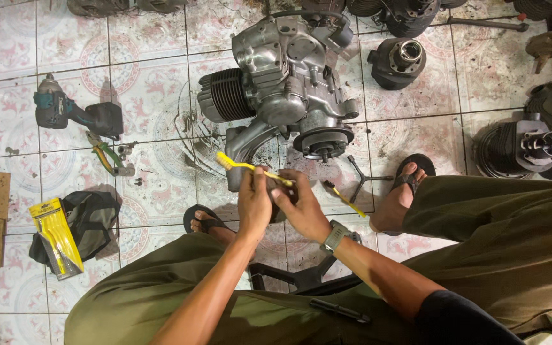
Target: The person scrubs various parts of a disassembled engine block with a yellow toothbrush and wipes the surfaces with a rag. The person rotates the engine to access different sides and continues scrubbing and wiping throughout the video.
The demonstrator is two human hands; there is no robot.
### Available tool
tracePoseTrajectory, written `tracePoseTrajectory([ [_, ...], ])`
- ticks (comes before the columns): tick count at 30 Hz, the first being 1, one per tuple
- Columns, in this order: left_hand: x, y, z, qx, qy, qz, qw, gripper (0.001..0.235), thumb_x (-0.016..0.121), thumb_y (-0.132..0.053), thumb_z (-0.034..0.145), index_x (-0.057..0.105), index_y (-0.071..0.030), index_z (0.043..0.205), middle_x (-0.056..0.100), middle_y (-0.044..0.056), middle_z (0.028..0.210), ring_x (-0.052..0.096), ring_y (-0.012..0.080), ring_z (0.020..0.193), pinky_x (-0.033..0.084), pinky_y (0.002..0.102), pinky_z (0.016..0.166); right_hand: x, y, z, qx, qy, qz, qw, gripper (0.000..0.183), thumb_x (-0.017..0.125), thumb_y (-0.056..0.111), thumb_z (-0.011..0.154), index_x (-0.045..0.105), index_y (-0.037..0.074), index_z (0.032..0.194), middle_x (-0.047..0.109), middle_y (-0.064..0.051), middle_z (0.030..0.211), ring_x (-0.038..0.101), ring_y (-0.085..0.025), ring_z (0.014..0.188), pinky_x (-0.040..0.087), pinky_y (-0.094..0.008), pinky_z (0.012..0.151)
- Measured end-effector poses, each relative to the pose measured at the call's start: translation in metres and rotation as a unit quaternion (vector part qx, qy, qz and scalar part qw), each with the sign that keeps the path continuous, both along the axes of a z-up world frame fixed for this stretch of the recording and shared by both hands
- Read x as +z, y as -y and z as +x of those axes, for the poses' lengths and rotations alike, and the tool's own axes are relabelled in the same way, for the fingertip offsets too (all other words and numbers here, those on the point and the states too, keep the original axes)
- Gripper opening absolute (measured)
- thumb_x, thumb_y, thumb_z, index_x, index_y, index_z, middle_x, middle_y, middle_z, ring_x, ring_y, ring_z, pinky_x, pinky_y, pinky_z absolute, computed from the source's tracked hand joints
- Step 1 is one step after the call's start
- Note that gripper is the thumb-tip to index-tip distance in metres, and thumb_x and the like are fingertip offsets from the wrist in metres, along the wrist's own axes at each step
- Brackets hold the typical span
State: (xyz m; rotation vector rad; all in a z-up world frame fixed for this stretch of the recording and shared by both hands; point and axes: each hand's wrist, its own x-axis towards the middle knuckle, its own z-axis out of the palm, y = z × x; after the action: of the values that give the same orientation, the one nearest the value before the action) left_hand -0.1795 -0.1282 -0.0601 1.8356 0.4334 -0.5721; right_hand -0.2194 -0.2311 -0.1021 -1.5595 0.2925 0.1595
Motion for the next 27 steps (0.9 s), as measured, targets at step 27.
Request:
tracePoseTrajectory([
  [27,-0.019,0.031,0.218,0.054,0.381,0.115,0.916,0.026,0.038,-0.025,0.101,0.053,-0.005,0.11,0.053,0.008,0.082,0.051,0.0155,0.066,0.045,0.031,0.066,-0.054,0.117,0.149,-0.298,0.031,-0.141,0.944,0.037,0.05,0.004,0.08,0.058,0.002,0.116,0.063,-0.027,0.1,0.061,-0.039,0.098,0.046,-0.048,0.086],
])
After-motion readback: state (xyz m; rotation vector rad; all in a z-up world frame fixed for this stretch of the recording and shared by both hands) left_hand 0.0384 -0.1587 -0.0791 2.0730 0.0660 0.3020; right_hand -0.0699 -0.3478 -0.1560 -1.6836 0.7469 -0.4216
